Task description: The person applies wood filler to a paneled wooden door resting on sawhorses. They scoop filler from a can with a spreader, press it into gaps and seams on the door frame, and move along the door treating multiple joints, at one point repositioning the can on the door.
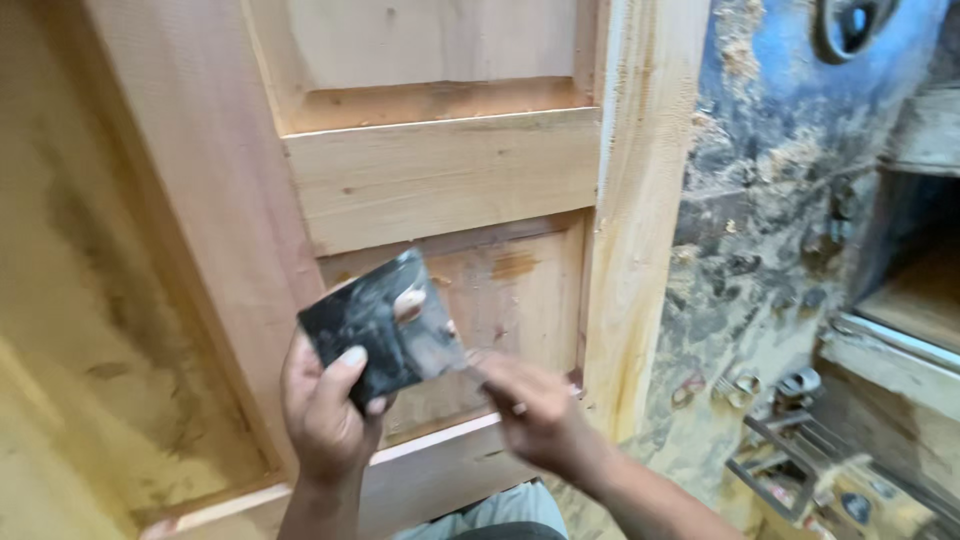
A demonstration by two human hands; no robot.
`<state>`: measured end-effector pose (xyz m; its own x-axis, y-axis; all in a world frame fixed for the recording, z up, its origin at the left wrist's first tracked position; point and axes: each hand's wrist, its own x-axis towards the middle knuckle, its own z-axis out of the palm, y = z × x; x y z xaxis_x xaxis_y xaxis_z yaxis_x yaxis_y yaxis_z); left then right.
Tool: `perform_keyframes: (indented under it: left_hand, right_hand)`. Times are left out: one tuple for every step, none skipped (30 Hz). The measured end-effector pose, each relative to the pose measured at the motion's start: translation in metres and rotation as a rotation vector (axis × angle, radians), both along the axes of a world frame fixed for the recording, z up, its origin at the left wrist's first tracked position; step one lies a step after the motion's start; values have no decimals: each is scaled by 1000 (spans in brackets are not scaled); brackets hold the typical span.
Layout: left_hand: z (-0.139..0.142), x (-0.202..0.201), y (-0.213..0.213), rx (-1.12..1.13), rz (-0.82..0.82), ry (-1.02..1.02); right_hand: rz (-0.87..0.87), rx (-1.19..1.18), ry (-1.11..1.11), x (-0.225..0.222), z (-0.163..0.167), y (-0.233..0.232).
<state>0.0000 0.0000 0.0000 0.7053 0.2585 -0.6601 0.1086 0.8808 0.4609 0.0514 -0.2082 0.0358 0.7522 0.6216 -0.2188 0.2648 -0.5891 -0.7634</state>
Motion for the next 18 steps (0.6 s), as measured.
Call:
perform_keyframes:
  left_hand:
    - [0, 4, 3, 50, -54, -11]
    - [0, 9, 10, 103, -109, -23]
    - [2, 16, 19, 146, -171, -29]
    - [2, 23, 26, 183, -229, -35]
    - [3, 29, 32, 214, -286, -36]
    - [4, 35, 40, 214, -329, -40]
    - [3, 39, 49, 205, -379, -43]
    - [3, 42, 56, 190, -433, -46]
    - [3, 47, 61, 143, -465, -42]
    - [4, 52, 65, 94, -493, -39]
    - [4, 57, 68, 42, -523, -37]
    - [5, 63, 71, 56, -546, -27]
    - [4, 69, 74, 72, -565, -16]
    - [4, 76, 78, 90, -582, -5]
    - [4, 82, 82, 95, -585, 1]
    - [2, 84, 86, 96, -587, 10]
    - [1, 90, 88, 96, -597, 18]
    - [-2, 95, 89, 82, -576, 32]
  right_hand:
    - [-100, 5, -36, 5, 2, -11]
    - [-200, 0, 25, 14, 2, -20]
    - [-295, -4, 90, 26, 3, -27]
    - [-428, -51, 265, 41, 6, -36]
    - [-553, -107, 447, 58, 8, -43]
    - [-485, 48, 563, 78, 8, -47]
    - [-422, 195, 681, 95, 9, -47]
    - [-368, 149, 705, 108, 12, -45]
    - [-312, 102, 722, 122, 16, -42]
    - [-254, 52, 739, 136, 21, -37]
    - [-181, 21, 725, 148, 26, -29]
    - [-110, -8, 709, 160, 31, -20]
    - [-34, -38, 695, 171, 35, -8]
    - [37, -52, 645, 181, 39, 5]
    - [108, -67, 597, 191, 41, 18]
    - [180, -82, 552, 199, 41, 31]
    - [215, -85, 543, 206, 41, 41]
    - [248, -91, 532, 213, 38, 50]
